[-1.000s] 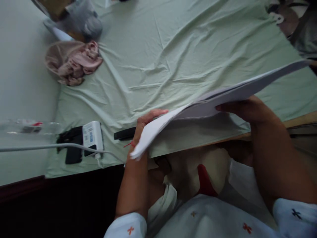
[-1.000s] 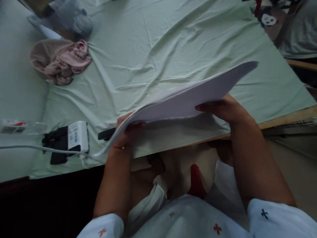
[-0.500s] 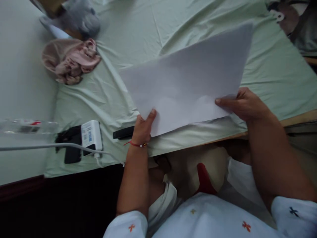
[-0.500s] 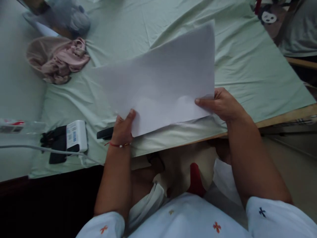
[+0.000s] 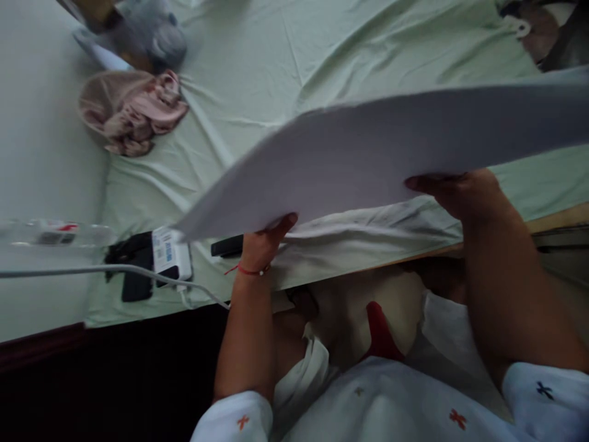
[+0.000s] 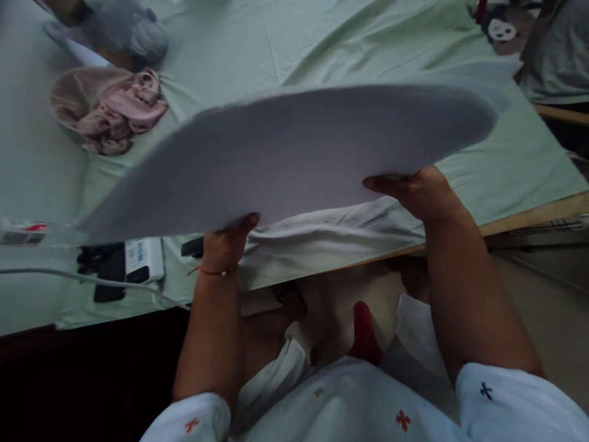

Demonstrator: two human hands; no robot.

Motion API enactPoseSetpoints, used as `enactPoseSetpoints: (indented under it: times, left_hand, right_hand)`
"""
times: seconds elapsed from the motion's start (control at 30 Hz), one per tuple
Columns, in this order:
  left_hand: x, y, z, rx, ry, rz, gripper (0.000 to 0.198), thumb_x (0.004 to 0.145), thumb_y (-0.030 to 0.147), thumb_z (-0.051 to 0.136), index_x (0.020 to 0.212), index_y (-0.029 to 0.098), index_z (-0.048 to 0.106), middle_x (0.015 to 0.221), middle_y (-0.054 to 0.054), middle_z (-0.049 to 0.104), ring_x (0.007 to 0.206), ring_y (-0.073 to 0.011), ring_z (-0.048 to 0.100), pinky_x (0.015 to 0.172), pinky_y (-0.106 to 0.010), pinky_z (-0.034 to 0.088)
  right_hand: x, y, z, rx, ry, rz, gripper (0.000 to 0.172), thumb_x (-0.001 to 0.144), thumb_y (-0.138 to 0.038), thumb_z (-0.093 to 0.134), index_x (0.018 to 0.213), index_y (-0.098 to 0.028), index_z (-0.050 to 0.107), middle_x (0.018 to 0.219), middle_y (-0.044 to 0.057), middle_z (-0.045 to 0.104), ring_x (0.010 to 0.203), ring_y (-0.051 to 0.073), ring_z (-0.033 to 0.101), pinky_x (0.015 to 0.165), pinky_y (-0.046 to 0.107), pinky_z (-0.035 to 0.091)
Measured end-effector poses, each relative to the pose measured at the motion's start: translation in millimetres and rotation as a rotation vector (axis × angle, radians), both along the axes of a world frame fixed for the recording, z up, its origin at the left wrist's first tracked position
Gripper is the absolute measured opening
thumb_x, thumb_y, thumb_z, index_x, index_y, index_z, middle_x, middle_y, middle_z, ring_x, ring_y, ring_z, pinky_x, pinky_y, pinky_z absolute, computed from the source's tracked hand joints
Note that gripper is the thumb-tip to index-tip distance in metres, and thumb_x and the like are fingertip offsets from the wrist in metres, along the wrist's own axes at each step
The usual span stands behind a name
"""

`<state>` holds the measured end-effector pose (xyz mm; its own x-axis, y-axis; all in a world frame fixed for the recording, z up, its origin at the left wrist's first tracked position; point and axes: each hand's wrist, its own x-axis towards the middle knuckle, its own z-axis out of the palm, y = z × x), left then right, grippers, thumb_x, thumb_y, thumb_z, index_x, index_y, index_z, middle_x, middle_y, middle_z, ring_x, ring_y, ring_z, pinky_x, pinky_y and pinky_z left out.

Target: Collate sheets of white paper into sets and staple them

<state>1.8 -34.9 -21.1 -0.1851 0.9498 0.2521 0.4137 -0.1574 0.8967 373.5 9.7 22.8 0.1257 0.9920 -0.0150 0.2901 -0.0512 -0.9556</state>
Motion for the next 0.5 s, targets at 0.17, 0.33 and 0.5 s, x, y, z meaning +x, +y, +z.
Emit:
enactPoseSetpoints:
  times: [0.17,0.33,0.5]
  left_hand:
    - [-7,5,1.8,0.047,0.209,-0.016,0.033,0.079,0.059,0.086,0.081,0.028,0.078,0.083,-0.004,0.076,0.091,-0.0300,0.073,0.105,-0.051,0.059]
    - [1,5,-2.1,0.008,0.139,-0.015,0.036,0.084,0.061,0.081,0.088,0.025,0.079,0.093,-0.006,0.080,0.098,-0.0290,0.075,0.105,-0.049,0.059]
    - [10,9,-6.1,-0.039,0.030,0.013,0.044,0.075,0.056,0.088,0.102,0.022,0.079,0.098,-0.007,0.080,0.114,-0.0285,0.073,0.120,-0.047,0.049]
  right_hand:
    - [9,1,-7.3,0.043,-0.118,0.104,0.038,0.062,-0.040,0.100,0.082,-0.027,0.071,0.102,0.005,0.080,0.105,0.031,0.071,0.099,0.047,0.061]
    - [6,2,-11.0,0.061,-0.022,0.034,0.040,0.061,-0.034,0.099,0.087,-0.023,0.071,0.101,0.005,0.076,0.102,0.030,0.070,0.095,0.049,0.062]
    - [0,0,-6.8,0.041,0.011,0.034,0.042,0.060,-0.032,0.097,0.093,-0.020,0.073,0.108,0.006,0.078,0.106,0.030,0.068,0.102,0.049,0.058]
